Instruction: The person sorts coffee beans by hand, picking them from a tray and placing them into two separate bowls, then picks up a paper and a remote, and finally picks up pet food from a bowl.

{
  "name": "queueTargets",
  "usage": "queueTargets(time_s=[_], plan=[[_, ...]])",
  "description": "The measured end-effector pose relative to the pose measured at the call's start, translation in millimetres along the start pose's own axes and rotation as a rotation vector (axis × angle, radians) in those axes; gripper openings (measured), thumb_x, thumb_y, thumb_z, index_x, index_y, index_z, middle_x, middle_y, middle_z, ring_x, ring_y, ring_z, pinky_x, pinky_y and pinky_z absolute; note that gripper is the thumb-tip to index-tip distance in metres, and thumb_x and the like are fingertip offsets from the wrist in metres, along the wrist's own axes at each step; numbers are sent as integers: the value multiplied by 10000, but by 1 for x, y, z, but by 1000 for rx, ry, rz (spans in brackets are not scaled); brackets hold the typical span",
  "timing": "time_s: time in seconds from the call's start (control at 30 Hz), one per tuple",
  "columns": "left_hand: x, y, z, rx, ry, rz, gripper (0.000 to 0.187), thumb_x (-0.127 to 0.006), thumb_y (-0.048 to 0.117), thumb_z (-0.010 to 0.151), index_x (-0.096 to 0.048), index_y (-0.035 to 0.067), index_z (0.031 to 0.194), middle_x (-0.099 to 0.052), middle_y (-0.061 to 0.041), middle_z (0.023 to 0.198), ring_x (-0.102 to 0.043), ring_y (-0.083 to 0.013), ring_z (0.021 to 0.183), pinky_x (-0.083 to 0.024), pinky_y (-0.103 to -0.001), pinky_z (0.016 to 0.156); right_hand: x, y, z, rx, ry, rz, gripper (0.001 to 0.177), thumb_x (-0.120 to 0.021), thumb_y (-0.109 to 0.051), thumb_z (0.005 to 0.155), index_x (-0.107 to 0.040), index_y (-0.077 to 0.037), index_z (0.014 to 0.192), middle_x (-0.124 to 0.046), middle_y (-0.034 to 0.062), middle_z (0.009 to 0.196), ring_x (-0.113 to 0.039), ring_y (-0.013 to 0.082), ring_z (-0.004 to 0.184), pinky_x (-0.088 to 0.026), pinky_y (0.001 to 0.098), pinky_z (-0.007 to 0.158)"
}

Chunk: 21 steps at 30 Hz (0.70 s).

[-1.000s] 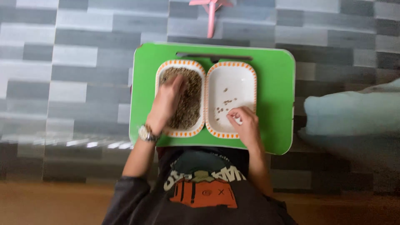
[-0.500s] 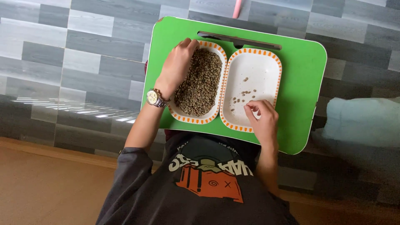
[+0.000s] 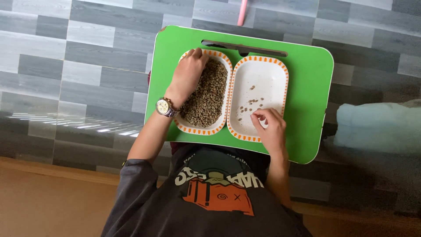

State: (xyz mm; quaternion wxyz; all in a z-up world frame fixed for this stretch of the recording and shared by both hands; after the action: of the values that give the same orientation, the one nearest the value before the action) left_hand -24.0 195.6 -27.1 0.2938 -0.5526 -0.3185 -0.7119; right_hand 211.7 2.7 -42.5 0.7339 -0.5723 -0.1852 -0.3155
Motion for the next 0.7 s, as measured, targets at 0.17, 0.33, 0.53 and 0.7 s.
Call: queueTargets(time_s=[0.17,0.33,0.53,0.7], plan=[[6,6,0,5,-44,75,292,-763,-82,829,-740,66,1080,-684,-121,958,-723,-278,937,-627,-406,830,-1,-1,1,-1,2,-3,84,-797,-79,925,-715,-94,930,-692,59,800,-667,226,707,-528,323,582],[12,10,-3,-15,-18,100,293,-725,-70,836,-745,60,1098,-708,-117,986,-724,-285,963,-616,-411,846,-13,24,-6,20,7,2,83,-798,-86,907,-718,-103,923,-690,54,782,-671,233,694,-535,319,567],[10,10,-5,-33,27,142,237,-701,-33,831,-738,75,1039,-686,-76,938,-710,-252,935,-616,-361,811,-11,18,-3,7,14,31,82,-802,-102,894,-723,-118,912,-694,49,772,-671,219,693,-537,306,560],[11,10,-5,-45,26,172,218,-691,-23,836,-726,84,1023,-677,-59,930,-705,-238,926,-618,-351,786,-16,26,-6,10,8,40,68,-783,-89,899,-731,-126,921,-693,44,777,-673,219,697,-540,300,570]])
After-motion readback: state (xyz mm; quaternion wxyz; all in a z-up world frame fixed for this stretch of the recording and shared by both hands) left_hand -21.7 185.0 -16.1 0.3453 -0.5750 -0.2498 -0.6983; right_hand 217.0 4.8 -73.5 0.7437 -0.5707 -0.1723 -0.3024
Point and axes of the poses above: each hand's wrist, its own z-axis towards the middle knuckle, its own x-axis out of the back of the hand, y = z × x, the point moved 5 cm from there along z, towards the middle knuckle
